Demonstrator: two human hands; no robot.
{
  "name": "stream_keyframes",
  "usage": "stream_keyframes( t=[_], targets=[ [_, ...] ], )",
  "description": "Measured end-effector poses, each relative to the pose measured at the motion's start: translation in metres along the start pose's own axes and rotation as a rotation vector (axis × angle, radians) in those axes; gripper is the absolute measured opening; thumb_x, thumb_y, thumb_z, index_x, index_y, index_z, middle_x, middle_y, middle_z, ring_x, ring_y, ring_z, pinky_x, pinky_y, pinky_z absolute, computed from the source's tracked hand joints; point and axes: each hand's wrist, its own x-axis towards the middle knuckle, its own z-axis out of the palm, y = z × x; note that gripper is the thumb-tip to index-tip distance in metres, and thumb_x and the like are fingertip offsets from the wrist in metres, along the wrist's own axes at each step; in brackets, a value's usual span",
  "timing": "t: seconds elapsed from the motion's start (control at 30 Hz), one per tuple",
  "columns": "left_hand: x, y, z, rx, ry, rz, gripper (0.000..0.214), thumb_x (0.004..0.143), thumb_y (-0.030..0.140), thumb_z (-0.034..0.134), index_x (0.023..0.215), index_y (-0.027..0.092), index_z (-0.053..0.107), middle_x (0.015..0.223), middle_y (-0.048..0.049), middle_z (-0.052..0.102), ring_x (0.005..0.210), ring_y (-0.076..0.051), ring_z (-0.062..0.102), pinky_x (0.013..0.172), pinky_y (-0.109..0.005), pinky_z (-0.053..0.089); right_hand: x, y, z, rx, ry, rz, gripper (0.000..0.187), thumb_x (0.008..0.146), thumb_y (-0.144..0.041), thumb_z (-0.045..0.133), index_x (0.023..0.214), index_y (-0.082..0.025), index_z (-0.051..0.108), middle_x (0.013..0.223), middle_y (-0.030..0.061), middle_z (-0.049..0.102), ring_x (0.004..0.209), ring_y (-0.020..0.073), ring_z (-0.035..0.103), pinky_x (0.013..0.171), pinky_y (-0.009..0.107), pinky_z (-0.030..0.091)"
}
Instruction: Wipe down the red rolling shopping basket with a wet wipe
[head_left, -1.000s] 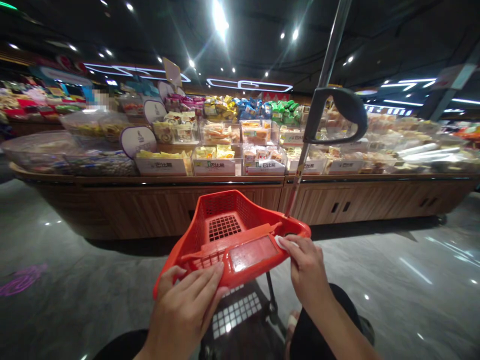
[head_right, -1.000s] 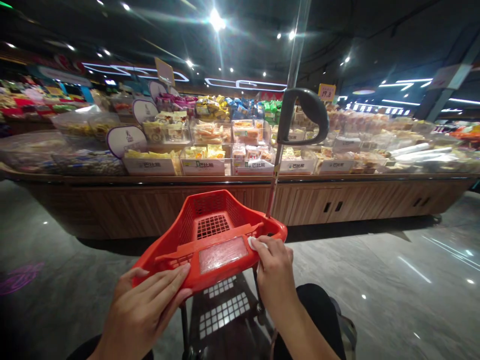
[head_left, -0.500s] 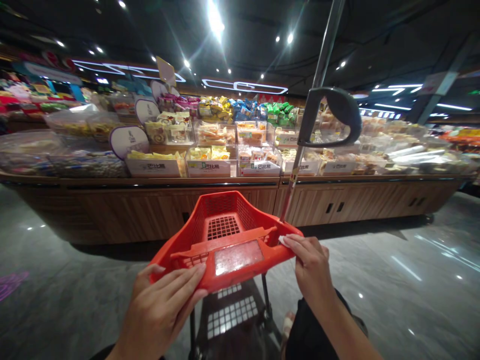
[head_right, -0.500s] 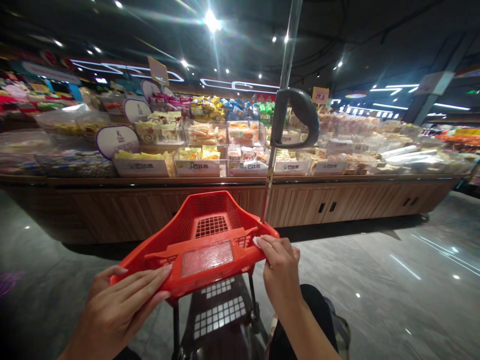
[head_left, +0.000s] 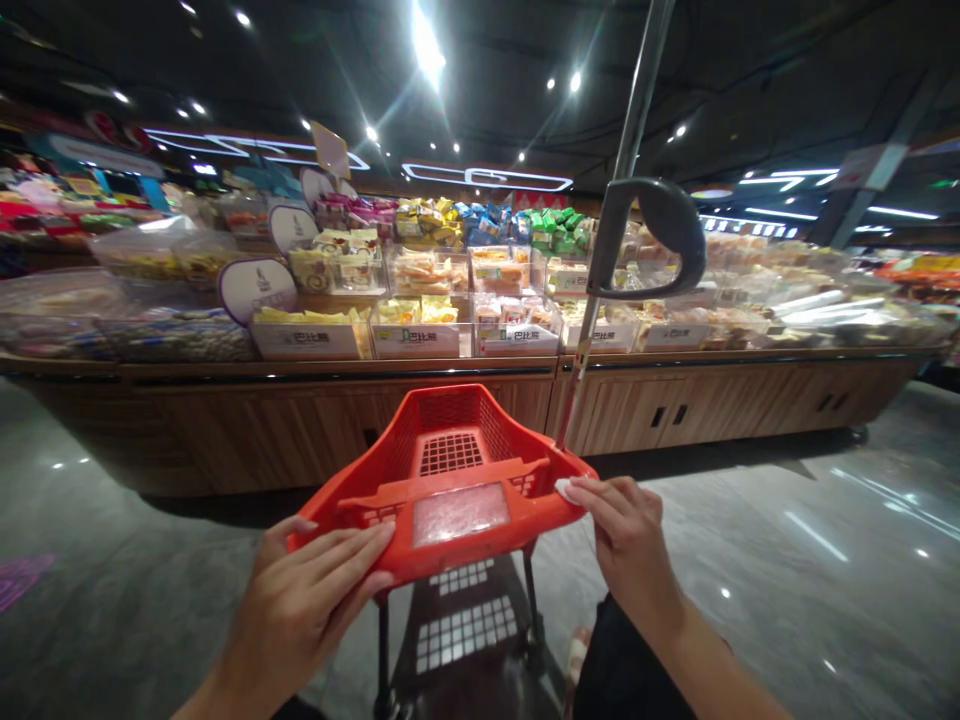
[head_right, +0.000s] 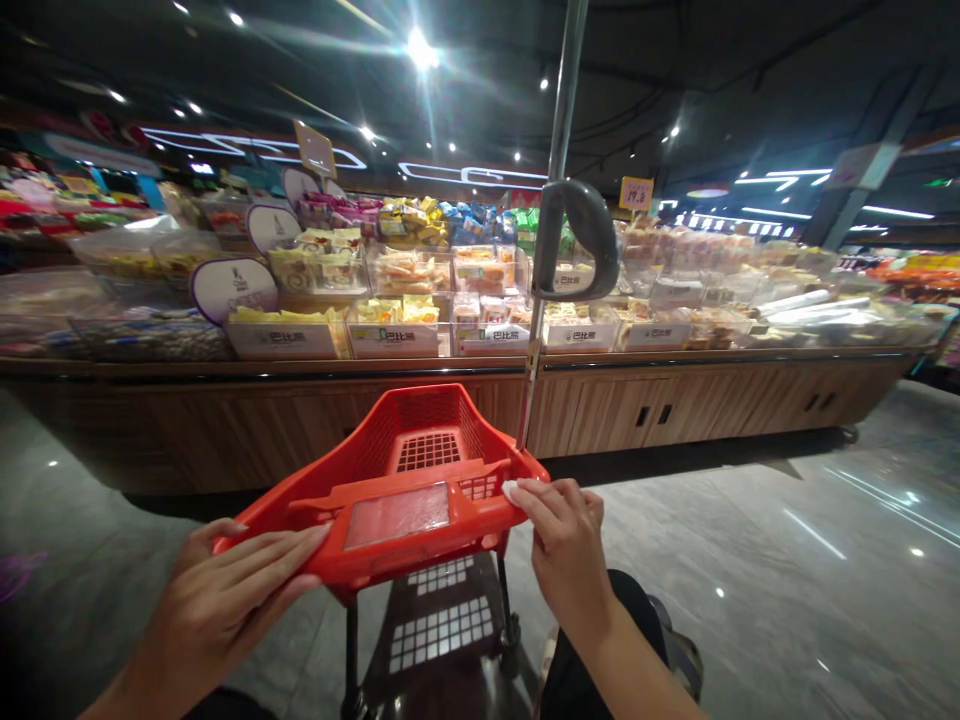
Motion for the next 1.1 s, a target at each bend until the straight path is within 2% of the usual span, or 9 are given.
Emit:
stream_keyframes(
  t=[0.1, 0.2, 0.33, 0.4, 0.53, 0.73, 0.83, 1.0, 1.1],
  targets=[
    [0.000, -0.003, -0.002, -0.018, -0.014, -0.062, 0.034, 0.082, 0.031, 0.059, 0.115, 0.027, 0.058, 0.099, 0.0006, 0.073, 0.084, -0.019, 0.068, 0.096, -0.041, 0.031, -0.004, 0.012, -0.001, -0.029, 0.030, -0.010, 0.042, 0.083, -0.001, 0.043, 0.111, -0.026, 0.063, 0.110, 0.0007, 0.068, 0.090, 0.0214, 0.054, 0.081, 0.039, 0.032],
    [0.006, 0.007, -0.005, 0.074, -0.030, -0.063, 0.037, 0.081, 0.028, 0.058, 0.118, 0.026, 0.057, 0.107, -0.0023, 0.070, 0.091, -0.021, 0.066, 0.101, -0.046, 0.026, -0.006, 0.008, 0.003, -0.027, 0.036, 0.015, 0.043, 0.082, -0.001, 0.044, 0.112, -0.025, 0.063, 0.111, 0.0018, 0.067, 0.093, 0.0223, 0.054, 0.081, 0.038, 0.034],
    [0.031, 0.046, 0.000, 0.124, 0.055, -0.130, 0.040, 0.080, 0.028, 0.059, 0.120, 0.021, 0.056, 0.111, -0.0059, 0.068, 0.095, -0.023, 0.065, 0.101, -0.046, 0.025, -0.007, -0.005, 0.005, -0.016, 0.029, 0.056, 0.041, 0.082, -0.002, 0.044, 0.111, -0.025, 0.063, 0.109, 0.0021, 0.068, 0.093, 0.0225, 0.054, 0.081, 0.038, 0.035],
    [0.047, 0.069, 0.009, 0.076, 0.098, -0.218, 0.035, 0.082, 0.034, 0.057, 0.115, 0.020, 0.059, 0.109, -0.0056, 0.069, 0.096, -0.024, 0.064, 0.101, -0.046, 0.024, -0.005, -0.014, 0.005, 0.001, 0.033, 0.061, 0.041, 0.083, -0.002, 0.044, 0.111, -0.024, 0.063, 0.109, 0.0024, 0.068, 0.092, 0.0221, 0.055, 0.081, 0.039, 0.035],
    [0.067, 0.098, 0.032, 0.027, 0.100, -0.230, 0.033, 0.086, 0.041, 0.052, 0.111, 0.021, 0.062, 0.110, -0.0052, 0.069, 0.097, -0.024, 0.062, 0.101, -0.046, 0.020, 0.005, -0.042, 0.009, 0.085, 0.014, 0.026, 0.038, 0.082, -0.003, 0.046, 0.108, -0.023, 0.065, 0.105, 0.0036, 0.069, 0.092, 0.0222, 0.055, 0.081, 0.039, 0.036],
    [0.055, 0.088, 0.039, 0.007, 0.139, -0.226, 0.027, 0.086, 0.036, 0.054, 0.109, 0.024, 0.063, 0.107, -0.0022, 0.070, 0.093, -0.023, 0.061, 0.095, -0.044, 0.025, 0.012, -0.081, 0.014, 0.228, -0.118, -0.039, 0.036, 0.081, -0.007, 0.055, 0.112, -0.024, 0.063, 0.109, 0.0013, 0.068, 0.089, 0.0208, 0.054, 0.080, 0.038, 0.036],
    [0.046, 0.077, 0.035, 0.017, 0.092, -0.194, 0.033, 0.083, 0.033, 0.060, 0.115, 0.022, 0.059, 0.110, -0.0026, 0.069, 0.092, -0.024, 0.060, 0.089, -0.044, 0.029, 0.007, -0.066, 0.005, 0.217, -0.135, -0.069, 0.038, 0.083, -0.004, 0.050, 0.111, -0.025, 0.063, 0.109, 0.0014, 0.068, 0.090, 0.0205, 0.054, 0.080, 0.039, 0.036],
    [0.041, 0.066, 0.033, 0.037, 0.057, -0.117, 0.039, 0.082, 0.032, 0.062, 0.118, 0.021, 0.056, 0.111, -0.0032, 0.069, 0.092, -0.025, 0.060, 0.086, -0.044, 0.030, 0.005, -0.014, -0.002, 0.183, -0.080, 0.007, 0.039, 0.084, -0.001, 0.043, 0.108, -0.024, 0.064, 0.105, 0.0037, 0.068, 0.088, 0.0202, 0.056, 0.077, 0.038, 0.041],
    [0.041, 0.063, 0.035, 0.048, 0.072, -0.123, 0.037, 0.083, 0.034, 0.061, 0.117, 0.022, 0.057, 0.110, -0.0031, 0.069, 0.092, -0.025, 0.061, 0.086, -0.044, 0.030, 0.006, -0.016, 0.001, 0.209, -0.055, 0.051, 0.041, 0.081, 0.002, 0.042, 0.106, -0.020, 0.065, 0.103, 0.0058, 0.068, 0.087, 0.0205, 0.056, 0.077, 0.037, 0.046]
  ],
)
